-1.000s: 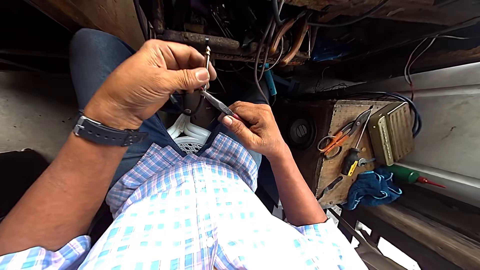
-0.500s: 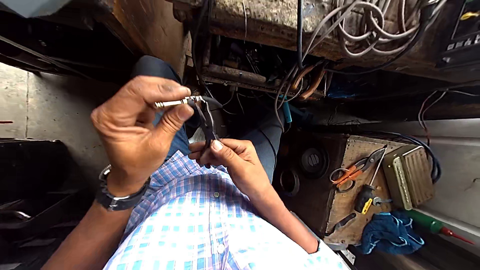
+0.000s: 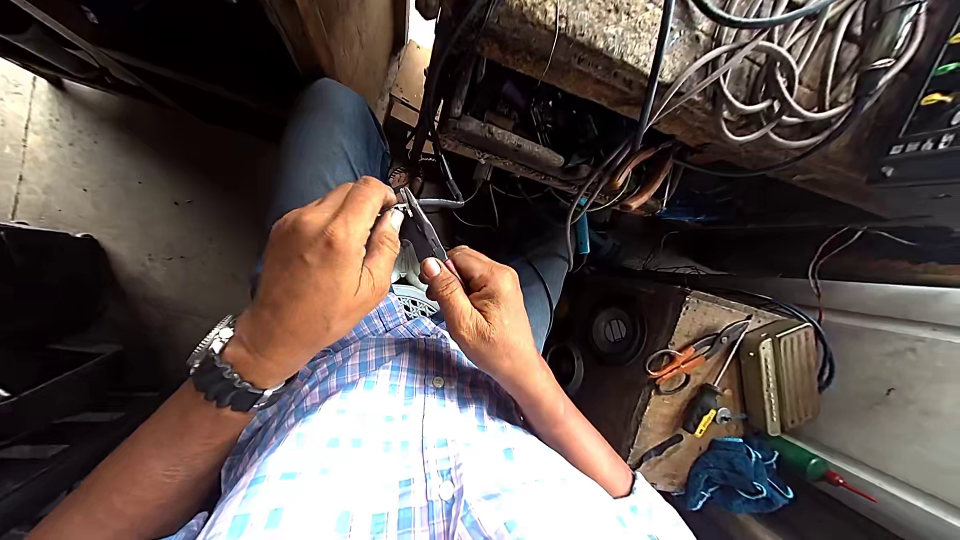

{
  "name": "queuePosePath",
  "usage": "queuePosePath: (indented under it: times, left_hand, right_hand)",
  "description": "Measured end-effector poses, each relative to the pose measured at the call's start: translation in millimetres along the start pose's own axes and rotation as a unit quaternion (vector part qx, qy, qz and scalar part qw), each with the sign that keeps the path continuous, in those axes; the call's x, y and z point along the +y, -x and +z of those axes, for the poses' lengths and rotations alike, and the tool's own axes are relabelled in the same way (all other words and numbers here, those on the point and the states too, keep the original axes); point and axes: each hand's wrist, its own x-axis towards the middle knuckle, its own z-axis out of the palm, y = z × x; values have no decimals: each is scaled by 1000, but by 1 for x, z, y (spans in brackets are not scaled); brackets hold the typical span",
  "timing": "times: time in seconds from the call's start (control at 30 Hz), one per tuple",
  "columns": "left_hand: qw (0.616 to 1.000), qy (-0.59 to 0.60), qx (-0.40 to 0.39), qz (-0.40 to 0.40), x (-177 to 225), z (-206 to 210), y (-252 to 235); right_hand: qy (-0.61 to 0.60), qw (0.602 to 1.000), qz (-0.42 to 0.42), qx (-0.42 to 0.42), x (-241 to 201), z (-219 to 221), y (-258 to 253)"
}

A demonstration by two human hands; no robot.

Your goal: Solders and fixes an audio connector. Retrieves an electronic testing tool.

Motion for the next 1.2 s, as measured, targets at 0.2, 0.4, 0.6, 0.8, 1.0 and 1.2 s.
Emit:
queuePosePath:
  times: [0.2, 0.4, 0.6, 0.8, 1.0, 1.2]
  left_hand:
    - [993, 104, -46, -29, -5, 9, 2]
    - [977, 211, 2, -39, -2, 25, 6]
    - [965, 258, 21, -45, -1, 32, 7]
    - [957, 288, 19, -31, -1, 36, 8]
    - [930, 361, -13, -65, -3, 41, 8]
    - [877, 472, -12, -89, -11, 53, -11]
  right_hand:
    - [-13, 1000, 21, -2, 4, 0, 4]
    - [17, 1000, 9, 20, 10, 3, 9]
    - [77, 995, -35, 45, 18, 8, 12]
    - [114, 990, -80, 22, 34, 4, 12]
    - [104, 987, -118, 19, 55, 1, 6]
    - [101, 985, -138, 19, 63, -1, 1]
